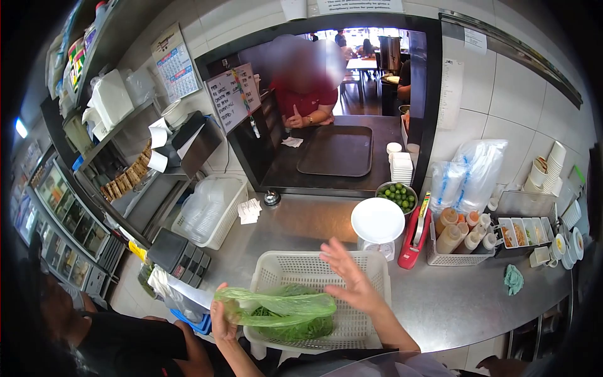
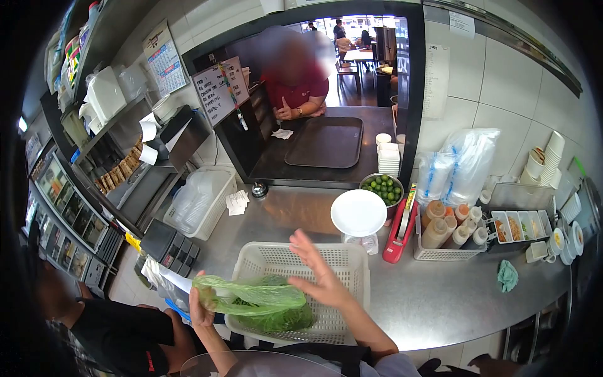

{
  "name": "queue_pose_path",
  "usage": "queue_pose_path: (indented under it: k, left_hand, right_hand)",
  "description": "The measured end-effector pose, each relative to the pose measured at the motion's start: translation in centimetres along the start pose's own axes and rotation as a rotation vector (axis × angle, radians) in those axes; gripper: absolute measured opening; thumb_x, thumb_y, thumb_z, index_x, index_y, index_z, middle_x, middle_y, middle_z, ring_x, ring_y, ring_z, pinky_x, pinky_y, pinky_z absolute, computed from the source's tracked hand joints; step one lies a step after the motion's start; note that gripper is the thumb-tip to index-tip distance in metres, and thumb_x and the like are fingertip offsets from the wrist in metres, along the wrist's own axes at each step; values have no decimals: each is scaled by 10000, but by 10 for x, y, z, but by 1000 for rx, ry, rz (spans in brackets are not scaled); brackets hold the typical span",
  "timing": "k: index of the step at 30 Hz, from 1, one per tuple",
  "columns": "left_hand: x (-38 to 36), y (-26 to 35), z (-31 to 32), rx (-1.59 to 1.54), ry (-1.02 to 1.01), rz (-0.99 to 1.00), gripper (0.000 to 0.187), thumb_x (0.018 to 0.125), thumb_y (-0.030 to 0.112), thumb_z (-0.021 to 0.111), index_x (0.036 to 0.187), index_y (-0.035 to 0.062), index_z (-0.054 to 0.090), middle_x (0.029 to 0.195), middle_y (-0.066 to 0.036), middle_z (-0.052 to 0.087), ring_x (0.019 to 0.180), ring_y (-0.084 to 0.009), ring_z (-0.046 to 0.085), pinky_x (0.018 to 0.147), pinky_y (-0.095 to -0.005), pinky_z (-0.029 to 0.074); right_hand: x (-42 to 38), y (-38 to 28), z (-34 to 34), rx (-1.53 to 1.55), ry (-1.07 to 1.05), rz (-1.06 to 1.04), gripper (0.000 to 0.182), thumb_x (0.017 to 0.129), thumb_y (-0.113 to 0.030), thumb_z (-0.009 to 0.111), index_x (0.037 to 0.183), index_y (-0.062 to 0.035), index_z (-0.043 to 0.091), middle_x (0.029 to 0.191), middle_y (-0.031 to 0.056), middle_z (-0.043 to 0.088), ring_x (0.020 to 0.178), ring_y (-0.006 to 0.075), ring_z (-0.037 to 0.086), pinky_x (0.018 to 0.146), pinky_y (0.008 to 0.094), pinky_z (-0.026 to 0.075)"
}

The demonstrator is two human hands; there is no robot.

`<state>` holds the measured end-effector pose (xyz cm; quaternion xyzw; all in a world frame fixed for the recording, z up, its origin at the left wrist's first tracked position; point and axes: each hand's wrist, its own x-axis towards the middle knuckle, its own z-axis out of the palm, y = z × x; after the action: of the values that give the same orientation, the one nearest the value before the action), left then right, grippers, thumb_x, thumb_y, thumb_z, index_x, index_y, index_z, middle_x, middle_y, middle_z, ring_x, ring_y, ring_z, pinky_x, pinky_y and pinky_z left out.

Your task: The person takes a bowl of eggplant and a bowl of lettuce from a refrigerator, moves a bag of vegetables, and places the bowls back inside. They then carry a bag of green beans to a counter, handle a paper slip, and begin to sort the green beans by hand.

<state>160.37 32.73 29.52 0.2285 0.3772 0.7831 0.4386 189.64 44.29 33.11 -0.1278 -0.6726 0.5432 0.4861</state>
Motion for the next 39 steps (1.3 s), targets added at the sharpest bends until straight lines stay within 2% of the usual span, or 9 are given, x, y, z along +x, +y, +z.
queue_pose_path:
  k: [6, 9, 13, 18, 22, 26, 33, 36, 39]
  left_hand:
    - [-6, 4, -8, 202, -13, -15, 128, 879, 92, 503, 806, 23, 585, 714, -37, 595, 567, -113, 543, 515, -231, 447]
    - [-5, 3, -8, 77, 124, 3, 136, 894, 108, 482, 797, 41, 550, 663, -12, 553, 499, -101, 483, 446, -227, 394]
    - [2, 15, 0, -400, -148, -192, 190, 965, 189, 396, 855, 63, 486, 550, 39, 310, 425, -65, 279, 368, -217, 243]
    - [13, 4, 2, -733, -259, -322, 255, 988, 237, 346, 859, 67, 486, 559, 47, 288, 412, -63, 231, 355, -211, 202]
    - [7, 7, -3, -540, -230, -314, 224, 974, 223, 381, 877, 67, 509, 549, 44, 305, 405, -62, 250, 345, -202, 208]
    - [-6, 8, -2, -229, -195, -237, 184, 953, 198, 416, 920, 56, 528, 530, 42, 311, 401, -59, 282, 341, -197, 216]
    - [-25, 42, -22, 94, -257, -163, 166, 894, 112, 522, 1037, 27, 514, 559, 36, 421, 450, -54, 388, 392, -191, 291]
    - [-40, 57, -6, 854, -281, -163, 281, 787, 53, 682, 1038, 3, 567, 713, -10, 603, 611, -35, 499, 560, -177, 388]
    - [-34, 48, -35, 994, -410, -297, 182, 790, 79, 688, 945, 1, 634, 738, -13, 620, 653, -32, 495, 597, -187, 393]
  right_hand:
    - [-12, 19, 32, -898, -469, 546, 454, 879, -170, 549, 1304, -78, 418, 1189, 134, 542, 1090, 258, 535, 913, 374, 425]
    - [-16, 46, 29, -355, -392, 751, 308, 889, -152, 530, 1172, -32, 533, 917, 90, 647, 870, 209, 621, 791, 319, 476]
    - [-15, 49, 34, 66, -51, 311, 270, 889, -90, 487, 1137, -2, 548, 782, 57, 650, 780, 165, 624, 753, 258, 477]
    - [6, 20, 24, -185, 12, 85, 363, 860, -90, 550, 1205, -4, 479, 1069, 94, 574, 950, 172, 588, 816, 266, 458]
    - [20, -25, 55, -425, 19, -149, 616, 802, -158, 646, 1334, -70, 348, 1232, 115, 445, 994, 220, 563, 827, 324, 456]
    - [17, -6, 95, -764, -217, 11, 728, 780, -150, 640, 1398, -128, 256, 1133, 144, 443, 908, 301, 571, 767, 391, 479]
    - [-9, 69, 48, -1111, -306, 341, 431, 687, 6, 569, 1111, -67, 571, 953, 168, 603, 760, 342, 619, 631, 392, 499]
    - [-7, 64, 18, -841, -139, 344, 293, 715, 35, 533, 986, -31, 623, 885, 143, 649, 755, 305, 641, 648, 364, 511]
    - [-15, 90, 4, -35, -106, 558, 208, 783, 27, 490, 936, -3, 628, 893, 121, 658, 758, 269, 650, 684, 341, 523]
